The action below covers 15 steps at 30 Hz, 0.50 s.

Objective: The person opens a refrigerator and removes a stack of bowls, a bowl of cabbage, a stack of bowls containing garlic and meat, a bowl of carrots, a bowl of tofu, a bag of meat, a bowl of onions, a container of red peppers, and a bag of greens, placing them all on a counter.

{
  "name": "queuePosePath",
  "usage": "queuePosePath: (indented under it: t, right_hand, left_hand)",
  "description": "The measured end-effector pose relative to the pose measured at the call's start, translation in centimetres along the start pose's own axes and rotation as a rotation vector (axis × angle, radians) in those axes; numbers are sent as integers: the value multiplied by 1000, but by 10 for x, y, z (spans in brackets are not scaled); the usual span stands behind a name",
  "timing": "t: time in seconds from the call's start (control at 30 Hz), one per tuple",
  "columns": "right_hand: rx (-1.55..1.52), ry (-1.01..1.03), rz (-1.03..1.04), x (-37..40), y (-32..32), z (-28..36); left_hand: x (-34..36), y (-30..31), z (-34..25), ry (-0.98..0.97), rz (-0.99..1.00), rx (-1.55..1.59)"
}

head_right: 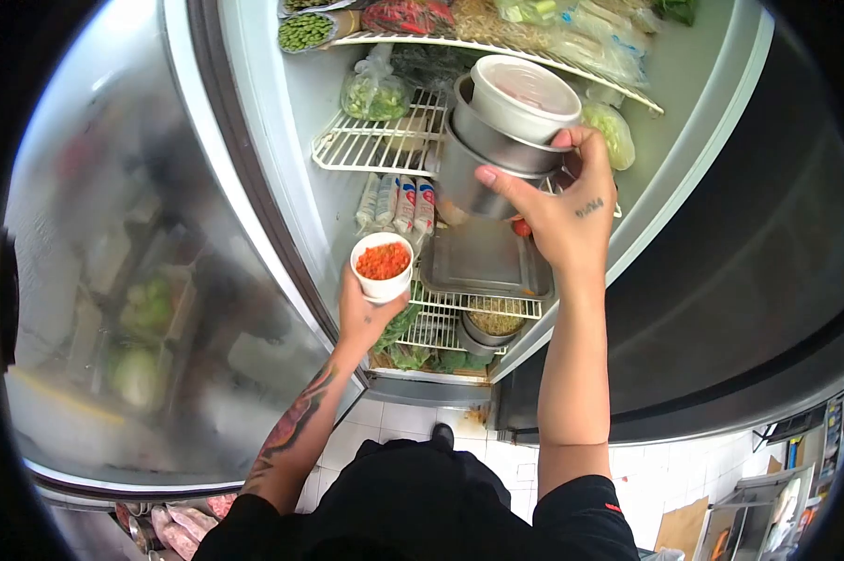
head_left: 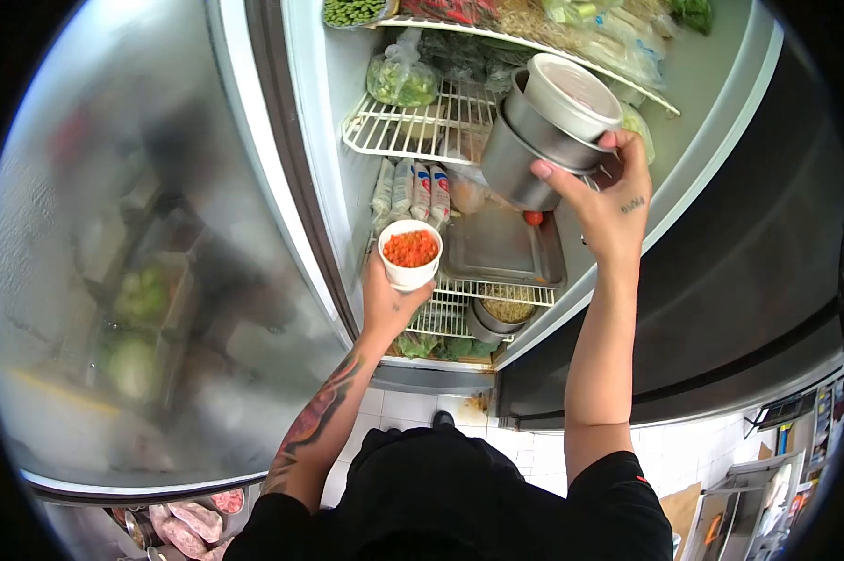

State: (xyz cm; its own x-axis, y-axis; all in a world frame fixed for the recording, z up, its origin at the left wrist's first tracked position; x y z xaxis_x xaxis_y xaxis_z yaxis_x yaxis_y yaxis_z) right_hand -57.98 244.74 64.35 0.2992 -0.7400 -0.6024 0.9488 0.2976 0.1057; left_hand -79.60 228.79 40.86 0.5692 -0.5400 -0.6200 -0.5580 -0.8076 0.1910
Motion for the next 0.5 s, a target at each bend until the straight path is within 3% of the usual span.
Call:
queuePosePath:
  t: [0.07,0.13,0.33,0.4,0.5]
  right_hand:
    - [-102,140,37,9,11,1]
    - [-6,110,41,26,24,1]
    - [-147,84,137,82,36,-12]
    - [-112,114,201,98,32,-24]
    - [-71,129,248,122,22,-48]
  left_hand:
    - [-9,-16,32,-50,-48,4]
    - [-22,-25,42,-62,-28,-25]
    - [-26,-37,81,-63,70,-97]
    - [-9,-23,78,-101,1,-404]
    - [35,2,31,7,-98,-22]
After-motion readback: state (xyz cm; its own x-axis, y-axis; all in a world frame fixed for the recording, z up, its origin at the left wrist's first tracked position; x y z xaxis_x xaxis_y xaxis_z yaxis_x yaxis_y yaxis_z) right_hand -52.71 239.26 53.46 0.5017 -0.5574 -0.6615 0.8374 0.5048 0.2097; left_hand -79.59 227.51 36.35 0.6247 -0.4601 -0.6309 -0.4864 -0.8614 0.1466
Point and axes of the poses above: each hand's wrist, its own x-axis away from the middle knuckle, its own y-axis out of the back of the hand, z = x × y, the point moved 9 cm from there along -x, towards the middle knuckle, and after that the axes turned 8 degrees about -y, right-handed, at the moved point
